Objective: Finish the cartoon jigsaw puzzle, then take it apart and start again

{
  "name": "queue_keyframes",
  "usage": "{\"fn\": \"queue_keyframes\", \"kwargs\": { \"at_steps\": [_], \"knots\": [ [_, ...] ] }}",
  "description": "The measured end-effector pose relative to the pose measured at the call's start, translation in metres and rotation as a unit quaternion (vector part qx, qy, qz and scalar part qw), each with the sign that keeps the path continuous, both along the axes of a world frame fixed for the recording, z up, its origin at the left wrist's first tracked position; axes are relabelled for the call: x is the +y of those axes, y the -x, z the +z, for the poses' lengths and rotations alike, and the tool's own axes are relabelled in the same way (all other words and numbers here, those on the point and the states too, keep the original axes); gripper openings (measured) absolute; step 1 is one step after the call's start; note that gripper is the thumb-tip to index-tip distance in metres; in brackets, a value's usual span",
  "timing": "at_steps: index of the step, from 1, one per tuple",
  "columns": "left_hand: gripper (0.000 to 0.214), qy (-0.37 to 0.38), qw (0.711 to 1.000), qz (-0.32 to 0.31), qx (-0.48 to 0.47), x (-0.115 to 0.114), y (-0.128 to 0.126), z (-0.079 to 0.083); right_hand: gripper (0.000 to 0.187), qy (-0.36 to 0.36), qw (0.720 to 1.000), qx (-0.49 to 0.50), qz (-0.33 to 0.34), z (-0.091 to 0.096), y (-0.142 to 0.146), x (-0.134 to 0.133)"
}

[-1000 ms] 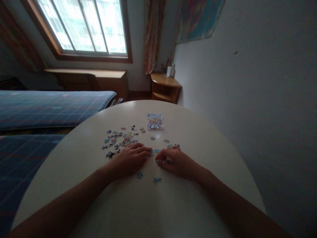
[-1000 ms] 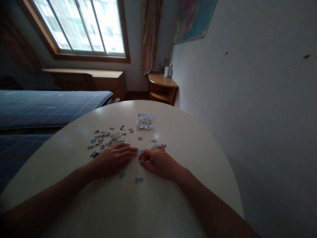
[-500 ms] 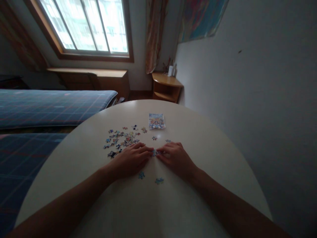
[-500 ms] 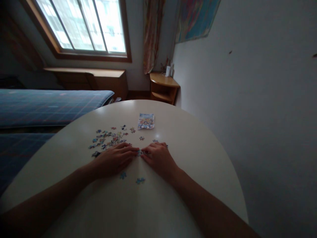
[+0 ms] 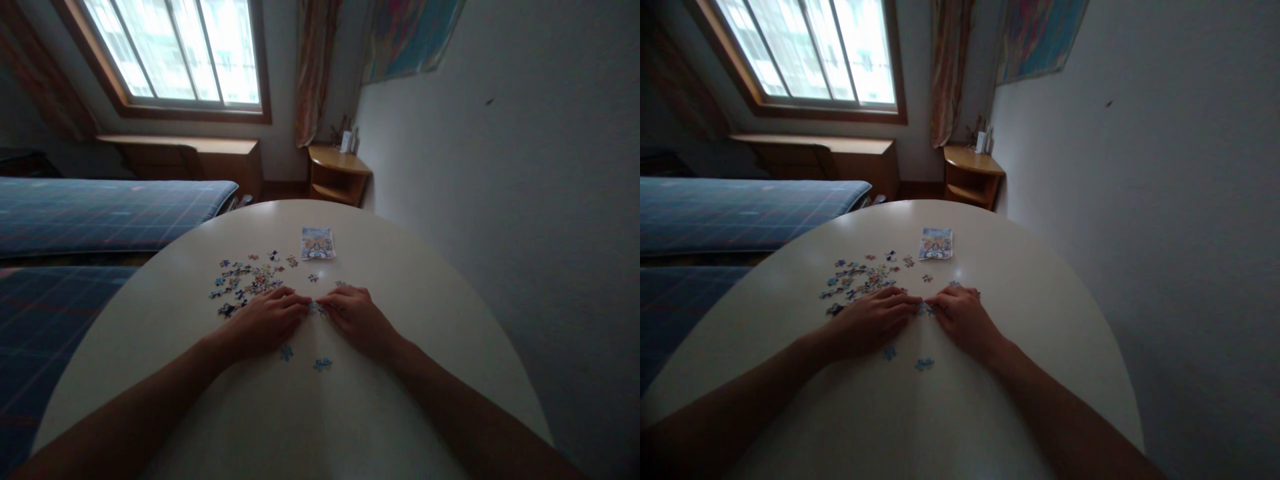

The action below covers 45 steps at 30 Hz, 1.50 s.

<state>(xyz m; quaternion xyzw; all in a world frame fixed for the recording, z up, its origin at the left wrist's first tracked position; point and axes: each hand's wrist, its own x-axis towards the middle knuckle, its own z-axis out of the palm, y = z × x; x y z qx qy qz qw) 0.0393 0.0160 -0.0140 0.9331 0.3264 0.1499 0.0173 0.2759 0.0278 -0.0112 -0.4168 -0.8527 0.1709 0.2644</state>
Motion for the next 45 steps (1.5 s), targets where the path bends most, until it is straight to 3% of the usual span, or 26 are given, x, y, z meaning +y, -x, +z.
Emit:
{"fn": "queue_keyframes", "kwargs": {
  "at_steps": [14,24,30,37,45],
  "knots": [
    [0.027,-0.002,1.000,-0.004,-0.001,0.000,0.000,0.000,0.013,-0.039,0.998,-0.035,-0.016,-0.003,0.006,-0.003],
    [0.028,-0.004,1.000,-0.007,0.006,0.001,0.000,-0.001,0.013,-0.021,0.998,-0.059,-0.009,0.000,0.001,-0.005],
    [0.025,0.002,1.000,-0.001,0.002,0.000,0.000,0.002,0.028,-0.009,0.998,-0.054,-0.040,0.003,-0.001,-0.005],
    [0.027,0.005,1.000,-0.003,0.005,-0.001,0.000,0.002,0.014,-0.009,0.998,-0.064,-0.025,0.003,-0.001,-0.005],
    [0.031,-0.002,1.000,-0.004,0.014,0.000,0.001,0.001,0.016,-0.016,0.997,-0.059,-0.037,0.001,0.001,-0.005]
  ]
}}
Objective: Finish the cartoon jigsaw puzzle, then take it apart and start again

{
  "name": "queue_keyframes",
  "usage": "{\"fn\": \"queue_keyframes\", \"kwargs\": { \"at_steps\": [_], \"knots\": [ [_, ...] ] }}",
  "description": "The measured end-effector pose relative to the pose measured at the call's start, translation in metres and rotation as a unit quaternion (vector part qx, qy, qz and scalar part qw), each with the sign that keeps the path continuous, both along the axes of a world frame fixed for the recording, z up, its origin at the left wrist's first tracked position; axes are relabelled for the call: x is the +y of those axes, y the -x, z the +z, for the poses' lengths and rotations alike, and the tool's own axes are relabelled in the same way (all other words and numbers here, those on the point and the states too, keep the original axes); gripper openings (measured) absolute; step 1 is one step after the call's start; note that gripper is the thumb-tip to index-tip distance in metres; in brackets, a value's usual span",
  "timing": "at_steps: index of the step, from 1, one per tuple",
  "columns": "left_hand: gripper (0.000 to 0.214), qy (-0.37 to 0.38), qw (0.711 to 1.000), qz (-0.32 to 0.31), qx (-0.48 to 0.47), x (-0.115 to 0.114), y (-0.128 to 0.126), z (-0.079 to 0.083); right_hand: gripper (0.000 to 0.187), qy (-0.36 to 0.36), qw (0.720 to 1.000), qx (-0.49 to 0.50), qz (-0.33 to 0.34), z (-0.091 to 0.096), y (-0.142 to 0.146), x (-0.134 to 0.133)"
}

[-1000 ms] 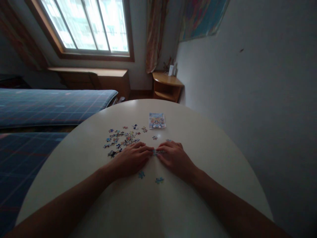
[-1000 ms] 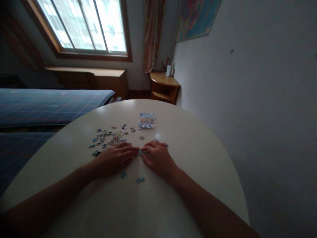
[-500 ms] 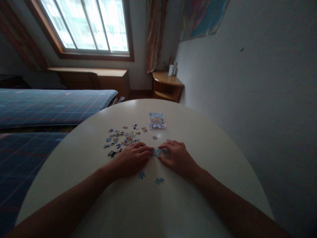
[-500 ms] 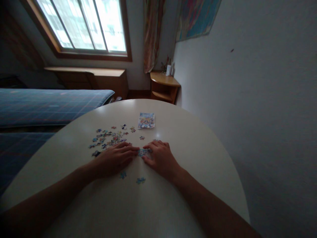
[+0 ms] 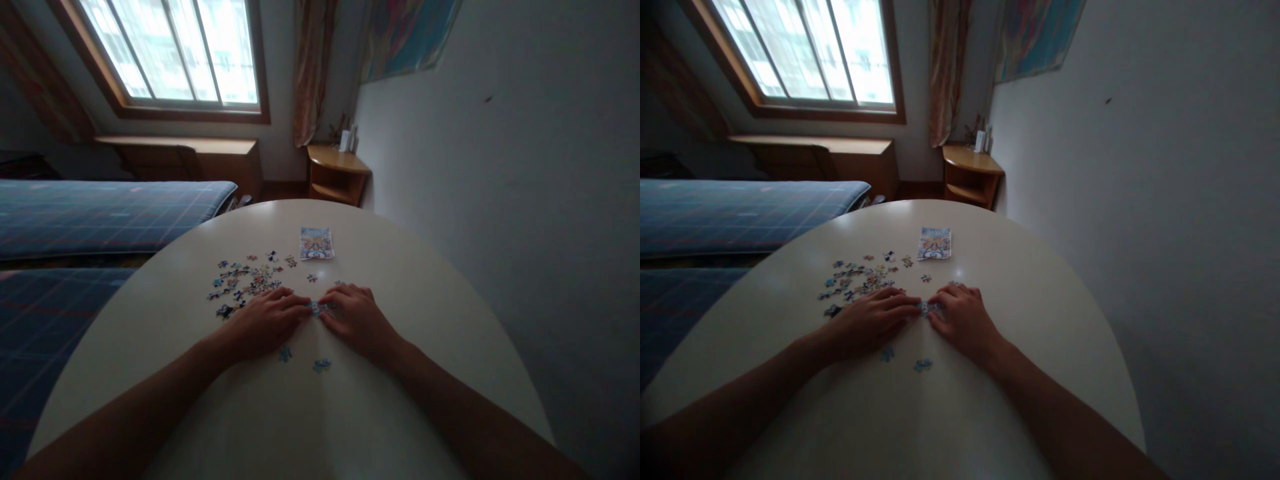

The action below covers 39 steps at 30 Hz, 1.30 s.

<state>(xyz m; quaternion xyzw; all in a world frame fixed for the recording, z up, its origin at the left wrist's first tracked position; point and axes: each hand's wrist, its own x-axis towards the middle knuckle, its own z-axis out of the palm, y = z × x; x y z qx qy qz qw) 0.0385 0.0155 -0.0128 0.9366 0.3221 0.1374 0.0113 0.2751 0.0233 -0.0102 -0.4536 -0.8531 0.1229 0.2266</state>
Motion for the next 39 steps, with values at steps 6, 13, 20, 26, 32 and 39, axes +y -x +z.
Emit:
{"fn": "queue_keyframes", "kwargs": {
  "at_steps": [6,13,20,26,32,39],
  "knots": [
    [0.036,-0.002,1.000,0.003,0.001,0.000,-0.001,0.001,0.013,0.005,1.000,-0.004,0.004,0.000,-0.001,0.000],
    [0.036,-0.002,1.000,0.010,0.017,-0.003,-0.003,0.004,0.008,-0.007,1.000,0.003,0.012,-0.003,-0.002,0.002],
    [0.031,-0.013,0.999,0.025,0.020,-0.006,-0.007,0.003,0.010,-0.006,1.000,0.000,0.002,0.003,-0.004,0.003],
    [0.027,-0.018,0.999,0.038,0.033,-0.009,-0.013,0.006,0.009,-0.007,1.000,-0.017,0.005,0.005,-0.008,0.004],
    [0.028,-0.032,0.998,0.039,0.033,-0.011,-0.015,0.007,0.007,-0.026,0.998,-0.039,0.029,0.006,-0.013,0.004],
    [0.030,-0.031,0.999,0.028,0.021,-0.011,-0.013,0.006,0.015,-0.048,0.993,-0.073,0.075,0.007,-0.020,0.003]
  ]
}}
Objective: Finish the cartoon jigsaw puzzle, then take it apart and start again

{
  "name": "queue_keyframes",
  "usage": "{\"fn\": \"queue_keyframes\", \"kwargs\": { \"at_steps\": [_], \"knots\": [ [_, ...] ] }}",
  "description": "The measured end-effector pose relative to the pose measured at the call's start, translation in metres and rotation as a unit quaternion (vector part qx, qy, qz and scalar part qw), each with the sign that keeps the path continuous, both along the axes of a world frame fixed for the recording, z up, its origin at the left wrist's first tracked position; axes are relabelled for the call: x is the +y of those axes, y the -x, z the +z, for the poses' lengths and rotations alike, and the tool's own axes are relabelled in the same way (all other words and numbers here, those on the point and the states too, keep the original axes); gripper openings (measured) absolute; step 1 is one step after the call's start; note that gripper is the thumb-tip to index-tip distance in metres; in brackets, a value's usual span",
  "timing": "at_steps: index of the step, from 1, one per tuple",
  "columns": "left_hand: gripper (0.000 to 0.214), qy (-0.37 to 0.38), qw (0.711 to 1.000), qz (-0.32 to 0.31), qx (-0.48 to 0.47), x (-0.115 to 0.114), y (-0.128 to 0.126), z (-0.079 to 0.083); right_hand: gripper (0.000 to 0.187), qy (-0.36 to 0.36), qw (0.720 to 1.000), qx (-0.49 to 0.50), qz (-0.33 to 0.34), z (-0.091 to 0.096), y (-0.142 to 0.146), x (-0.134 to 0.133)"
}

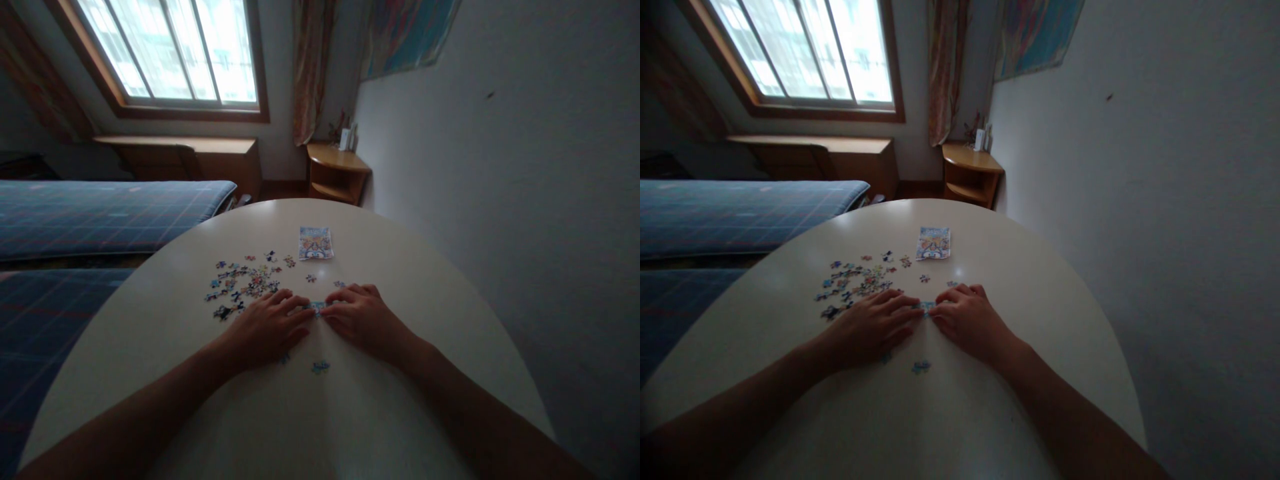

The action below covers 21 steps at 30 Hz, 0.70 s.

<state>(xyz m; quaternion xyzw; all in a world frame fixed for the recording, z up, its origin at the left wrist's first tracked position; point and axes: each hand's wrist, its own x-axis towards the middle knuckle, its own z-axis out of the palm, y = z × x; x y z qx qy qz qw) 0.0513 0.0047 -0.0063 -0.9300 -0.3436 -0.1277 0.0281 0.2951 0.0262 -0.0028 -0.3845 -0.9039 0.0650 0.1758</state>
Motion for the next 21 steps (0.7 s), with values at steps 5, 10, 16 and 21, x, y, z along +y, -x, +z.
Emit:
{"fn": "queue_keyframes", "kwargs": {
  "at_steps": [5,10,16,21],
  "knots": [
    [0.027,0.017,1.000,0.010,-0.004,0.000,-0.002,0.001,0.016,0.000,1.000,-0.028,0.012,0.005,0.001,-0.002],
    [0.029,0.024,1.000,0.009,-0.003,0.000,-0.001,-0.001,0.020,0.064,0.997,-0.028,0.026,0.020,-0.015,0.001],
    [0.031,0.027,1.000,0.005,0.010,0.002,0.001,-0.002,0.013,0.137,0.990,-0.014,0.021,0.035,-0.037,0.002],
    [0.030,0.020,1.000,-0.001,-0.001,0.001,0.002,-0.002,0.013,0.150,0.988,-0.021,0.035,0.033,-0.029,-0.001]
  ]
}}
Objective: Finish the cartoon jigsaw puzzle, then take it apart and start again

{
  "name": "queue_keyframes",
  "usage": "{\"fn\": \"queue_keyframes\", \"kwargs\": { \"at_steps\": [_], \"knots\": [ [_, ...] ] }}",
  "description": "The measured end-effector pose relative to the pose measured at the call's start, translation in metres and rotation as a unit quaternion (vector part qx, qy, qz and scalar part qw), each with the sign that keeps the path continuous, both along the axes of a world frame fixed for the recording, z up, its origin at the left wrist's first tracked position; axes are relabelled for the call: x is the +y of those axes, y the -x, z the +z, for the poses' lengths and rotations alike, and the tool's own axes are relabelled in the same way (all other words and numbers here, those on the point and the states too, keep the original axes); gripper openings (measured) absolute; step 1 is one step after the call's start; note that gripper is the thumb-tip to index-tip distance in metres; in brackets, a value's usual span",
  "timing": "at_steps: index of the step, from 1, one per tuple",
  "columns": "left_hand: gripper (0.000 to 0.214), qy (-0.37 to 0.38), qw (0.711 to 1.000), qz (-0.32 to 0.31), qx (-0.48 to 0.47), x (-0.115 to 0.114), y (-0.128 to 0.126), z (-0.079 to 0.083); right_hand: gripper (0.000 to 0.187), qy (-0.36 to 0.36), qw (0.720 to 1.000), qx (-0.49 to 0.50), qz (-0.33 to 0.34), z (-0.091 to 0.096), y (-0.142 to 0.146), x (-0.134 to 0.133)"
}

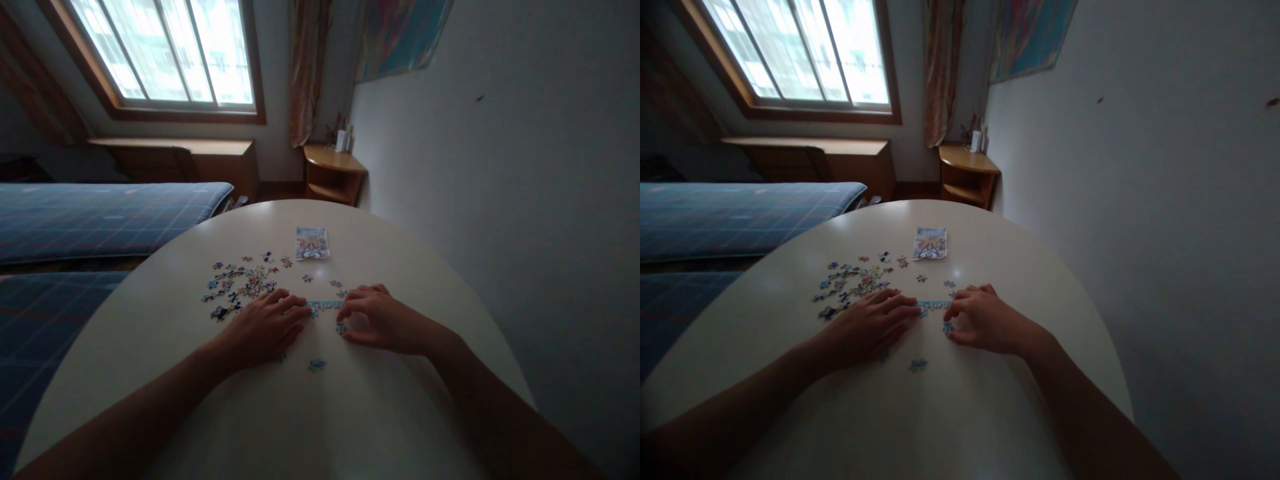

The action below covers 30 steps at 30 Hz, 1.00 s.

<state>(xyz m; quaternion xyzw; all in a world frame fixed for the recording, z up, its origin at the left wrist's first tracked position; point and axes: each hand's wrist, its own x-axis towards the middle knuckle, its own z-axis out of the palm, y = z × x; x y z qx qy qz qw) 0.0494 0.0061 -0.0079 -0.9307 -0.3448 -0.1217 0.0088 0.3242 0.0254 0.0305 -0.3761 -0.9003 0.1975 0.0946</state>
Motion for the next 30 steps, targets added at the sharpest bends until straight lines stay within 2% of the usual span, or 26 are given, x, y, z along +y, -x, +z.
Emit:
{"fn": "queue_keyframes", "kwargs": {
  "at_steps": [12,18,30],
  "knots": [
    [0.032,0.006,1.000,-0.019,-0.022,0.002,0.003,0.000,0.006,0.037,0.999,-0.026,-0.004,-0.001,0.007,-0.001],
    [0.028,0.019,0.998,-0.027,-0.045,0.010,0.012,-0.008,0.019,0.015,0.999,-0.020,-0.028,-0.005,0.000,0.002],
    [0.028,-0.003,0.998,-0.031,-0.053,0.010,0.009,-0.007,0.018,0.025,0.999,-0.030,-0.026,-0.003,0.001,0.001]
  ]
}}
